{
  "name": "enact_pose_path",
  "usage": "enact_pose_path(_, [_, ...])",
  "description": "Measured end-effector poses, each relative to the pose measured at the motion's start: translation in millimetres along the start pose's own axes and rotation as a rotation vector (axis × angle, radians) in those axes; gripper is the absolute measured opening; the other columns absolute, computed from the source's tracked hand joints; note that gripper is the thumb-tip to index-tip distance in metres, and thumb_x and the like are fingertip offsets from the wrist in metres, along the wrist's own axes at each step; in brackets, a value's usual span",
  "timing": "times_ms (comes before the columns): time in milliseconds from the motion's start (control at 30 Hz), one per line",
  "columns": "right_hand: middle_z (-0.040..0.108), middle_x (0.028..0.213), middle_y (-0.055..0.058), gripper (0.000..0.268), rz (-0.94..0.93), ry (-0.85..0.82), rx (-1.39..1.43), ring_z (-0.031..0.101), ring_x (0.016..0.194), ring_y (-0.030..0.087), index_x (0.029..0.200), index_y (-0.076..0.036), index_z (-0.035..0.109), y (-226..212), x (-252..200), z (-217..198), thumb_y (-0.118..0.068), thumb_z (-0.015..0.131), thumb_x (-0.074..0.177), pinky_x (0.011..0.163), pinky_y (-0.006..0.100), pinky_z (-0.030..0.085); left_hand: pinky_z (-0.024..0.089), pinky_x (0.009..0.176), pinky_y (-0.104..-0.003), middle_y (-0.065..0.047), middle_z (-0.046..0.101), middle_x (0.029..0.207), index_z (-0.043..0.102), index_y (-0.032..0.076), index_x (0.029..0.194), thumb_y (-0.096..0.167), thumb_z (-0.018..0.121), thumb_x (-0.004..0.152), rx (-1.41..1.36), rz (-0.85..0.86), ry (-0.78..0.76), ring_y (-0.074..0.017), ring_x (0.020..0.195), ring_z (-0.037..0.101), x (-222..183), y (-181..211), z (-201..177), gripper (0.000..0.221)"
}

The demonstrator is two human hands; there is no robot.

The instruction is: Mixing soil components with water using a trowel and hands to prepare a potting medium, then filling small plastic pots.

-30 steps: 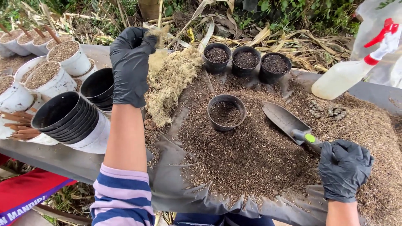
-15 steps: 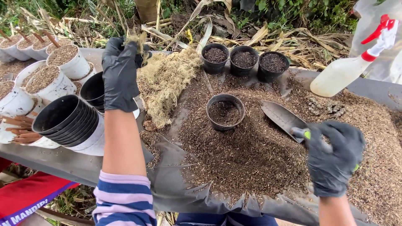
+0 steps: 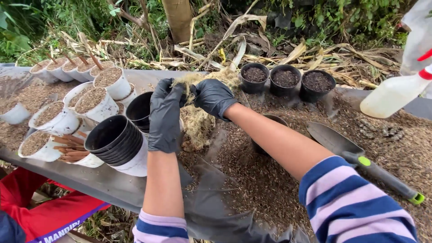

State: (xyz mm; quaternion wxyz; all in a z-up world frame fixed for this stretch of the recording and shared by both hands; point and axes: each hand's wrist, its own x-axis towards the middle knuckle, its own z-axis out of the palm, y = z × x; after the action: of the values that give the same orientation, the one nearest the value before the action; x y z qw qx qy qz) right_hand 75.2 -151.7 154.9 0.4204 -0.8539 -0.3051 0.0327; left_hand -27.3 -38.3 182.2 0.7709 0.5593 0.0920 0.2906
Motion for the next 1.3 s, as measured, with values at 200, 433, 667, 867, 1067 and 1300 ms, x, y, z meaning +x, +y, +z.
enact_pose_path(200, [0.057,0.112,0.007,0.048,0.218,-0.082,-0.043,0.062,0.114,0.030,0.117,-0.023,0.061,-38.5,33.7,-18.3,-0.055,0.038,0.089,0.097,0.041,0.048,0.057,0.082,-0.025,0.001,0.072,0.098,0.064,0.013,0.110,0.016,0.062,0.101,-0.060,0.146,0.090,-0.0113,0.090,0.071,6.3,-10.4,-19.8,0.009])
enact_pose_path(433, [0.034,0.115,0.009,0.072,0.462,-0.151,-0.037,0.037,0.099,0.023,0.129,-0.013,0.050,-58.9,36.7,-35.2,-0.065,0.010,0.098,0.081,0.036,0.034,0.057,0.074,-0.030,0.001,0.065,0.097,0.063,0.014,0.106,0.011,0.068,0.098,-0.068,0.285,0.043,-0.0121,0.086,0.064,-17.0,-3.8,-4.5,0.010])
enact_pose_path(667, [0.078,0.094,0.012,0.037,0.020,-0.207,0.488,0.076,0.074,0.013,0.121,-0.005,0.072,-46.6,-42.3,-112.4,-0.031,0.064,0.097,0.066,0.018,0.059,0.059,0.085,-0.035,-0.018,0.076,0.091,0.071,0.007,0.103,0.010,0.079,0.086,-0.070,0.024,0.072,-0.0279,0.081,0.073,16.0,-67.8,7.9,0.020])
enact_pose_path(867, [0.076,0.091,0.019,0.037,-0.117,-0.008,0.419,0.075,0.084,0.022,0.121,-0.005,0.073,0.1,-111.5,-139.4,-0.003,0.082,0.085,0.070,0.029,0.067,0.053,0.056,-0.021,-0.003,0.074,0.076,0.073,0.016,0.100,0.020,0.093,0.078,0.154,-0.030,-0.198,-0.0098,0.065,0.067,-10.3,-103.1,66.1,0.030])
enact_pose_path(1067, [0.076,0.097,0.025,0.029,-0.134,0.247,0.483,0.076,0.092,0.030,0.102,0.003,0.078,38.6,-151.6,-145.7,0.006,0.087,0.075,0.079,0.036,0.066,0.061,0.060,-0.030,-0.013,0.077,0.082,0.075,0.009,0.097,0.010,0.085,0.084,0.039,-0.176,-0.448,-0.0202,0.064,0.075,-66.6,-74.8,105.4,0.017])
enact_pose_path(1300, [0.078,0.094,0.015,0.013,-0.097,0.187,0.276,0.073,0.090,0.026,0.091,-0.007,0.082,64.6,-178.4,-132.5,0.002,0.082,0.081,0.086,0.038,0.058,0.047,0.105,-0.046,-0.013,0.065,0.134,0.056,0.013,0.143,0.009,0.102,0.050,0.293,-0.316,-0.790,-0.0328,0.128,0.052,-69.4,-75.2,71.9,0.104])
